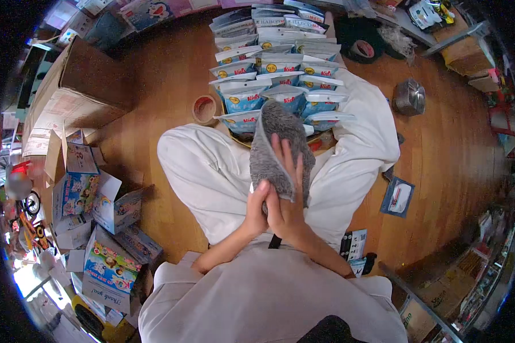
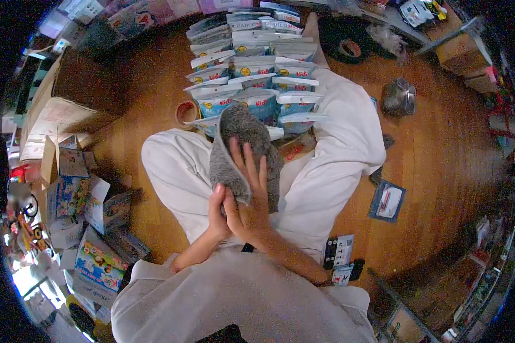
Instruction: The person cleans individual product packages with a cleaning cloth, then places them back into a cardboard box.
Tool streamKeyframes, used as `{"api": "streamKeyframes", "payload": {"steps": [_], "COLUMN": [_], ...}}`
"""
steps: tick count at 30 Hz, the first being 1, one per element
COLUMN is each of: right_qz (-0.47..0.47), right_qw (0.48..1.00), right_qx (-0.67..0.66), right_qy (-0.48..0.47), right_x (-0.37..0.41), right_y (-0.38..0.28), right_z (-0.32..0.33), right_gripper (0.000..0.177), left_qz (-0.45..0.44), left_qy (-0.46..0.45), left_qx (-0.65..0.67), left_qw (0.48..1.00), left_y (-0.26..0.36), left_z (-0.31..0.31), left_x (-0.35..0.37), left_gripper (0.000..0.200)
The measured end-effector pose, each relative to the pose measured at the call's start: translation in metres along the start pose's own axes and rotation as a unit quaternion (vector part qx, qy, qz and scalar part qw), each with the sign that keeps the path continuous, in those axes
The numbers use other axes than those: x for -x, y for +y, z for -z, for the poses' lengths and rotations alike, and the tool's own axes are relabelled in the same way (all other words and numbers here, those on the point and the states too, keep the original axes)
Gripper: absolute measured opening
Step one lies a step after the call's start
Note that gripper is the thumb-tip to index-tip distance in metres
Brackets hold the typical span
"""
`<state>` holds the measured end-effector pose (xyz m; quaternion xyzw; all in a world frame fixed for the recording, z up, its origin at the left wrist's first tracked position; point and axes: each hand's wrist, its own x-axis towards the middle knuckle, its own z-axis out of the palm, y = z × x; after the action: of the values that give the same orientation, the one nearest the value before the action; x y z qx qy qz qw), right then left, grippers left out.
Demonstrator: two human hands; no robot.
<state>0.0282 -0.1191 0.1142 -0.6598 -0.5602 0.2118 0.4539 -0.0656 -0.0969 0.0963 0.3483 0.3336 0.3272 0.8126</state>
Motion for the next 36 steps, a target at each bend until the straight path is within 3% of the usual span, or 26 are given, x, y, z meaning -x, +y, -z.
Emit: {"api": "streamKeyframes", "payload": {"steps": [2,7,10,11,12,14,15,17,19,22,24,25,28,31,34,35,36], "right_qz": [0.01,0.027,0.034,0.036,0.0,-0.073,-0.076,-0.071,-0.035,0.002,0.024,0.034,0.045,0.066,0.074,0.09,0.09], "right_qw": [0.997,0.996,0.996,0.994,0.988,0.936,0.932,0.95,0.959,0.986,0.994,0.995,0.993,0.987,0.986,0.98,0.981], "right_qx": [0.066,0.076,0.036,0.021,-0.088,-0.301,-0.31,-0.266,-0.25,-0.128,-0.046,-0.003,0.068,0.082,0.076,0.097,0.102], "right_qy": [0.029,0.033,0.078,0.103,0.125,0.166,0.172,0.149,0.126,0.106,0.096,0.092,0.085,0.124,0.129,0.147,0.141], "right_x": [-0.008,-0.012,-0.013,-0.014,-0.017,-0.027,-0.031,-0.031,-0.025,-0.007,0.011,0.02,0.04,0.042,0.032,0.027,0.017], "right_y": [-0.004,-0.008,-0.007,-0.006,-0.004,0.0,0.002,0.004,0.01,0.003,-0.005,-0.009,-0.009,0.009,0.018,0.016,0.007], "right_z": [0.003,0.0,0.003,0.005,0.008,0.013,0.017,0.019,0.02,0.017,0.013,0.012,0.006,0.0,0.004,0.002,0.003], "right_gripper": [0.055,0.055,0.055,0.056,0.056,0.056,0.057,0.057,0.058,0.059,0.06,0.061,0.062,0.061,0.061,0.061,0.061], "left_qz": [0.065,-0.007,0.005,0.053,0.022,-0.143,-0.215,-0.256,-0.234,-0.112,-0.042,-0.075,-0.054,-0.09,-0.083,-0.066,-0.041], "left_qy": [0.051,0.015,0.036,0.067,0.023,-0.078,-0.115,-0.128,-0.14,-0.08,0.062,0.051,0.072,0.087,-0.043,0.094,0.02], "left_qx": [0.087,0.224,0.013,0.051,-0.003,-0.199,-0.256,-0.298,-0.284,-0.142,0.01,0.042,0.204,0.232,0.321,0.205,0.301], "left_qw": [0.993,0.975,0.999,0.995,0.999,0.966,0.935,0.911,0.919,0.98,0.997,0.995,0.975,0.965,0.942,0.972,0.953], "left_y": [0.011,0.01,0.006,0.008,-0.019,-0.022,-0.014,-0.014,-0.016,-0.013,0.002,0.025,0.061,0.082,0.078,0.07,0.06], "left_z": [-0.015,0.005,0.005,-0.011,0.002,0.003,-0.002,-0.004,-0.002,-0.003,-0.024,-0.04,-0.053,-0.043,-0.02,-0.023,-0.022], "left_x": [0.007,0.003,0.012,0.019,0.027,0.024,0.022,0.021,0.022,0.026,0.024,0.012,-0.005,-0.012,-0.02,-0.02,-0.018], "left_gripper": [0.057,0.056,0.06,0.067,0.068,0.068,0.068,0.067,0.068,0.072,0.074,0.072,0.066,0.064,0.062,0.061,0.058]}}
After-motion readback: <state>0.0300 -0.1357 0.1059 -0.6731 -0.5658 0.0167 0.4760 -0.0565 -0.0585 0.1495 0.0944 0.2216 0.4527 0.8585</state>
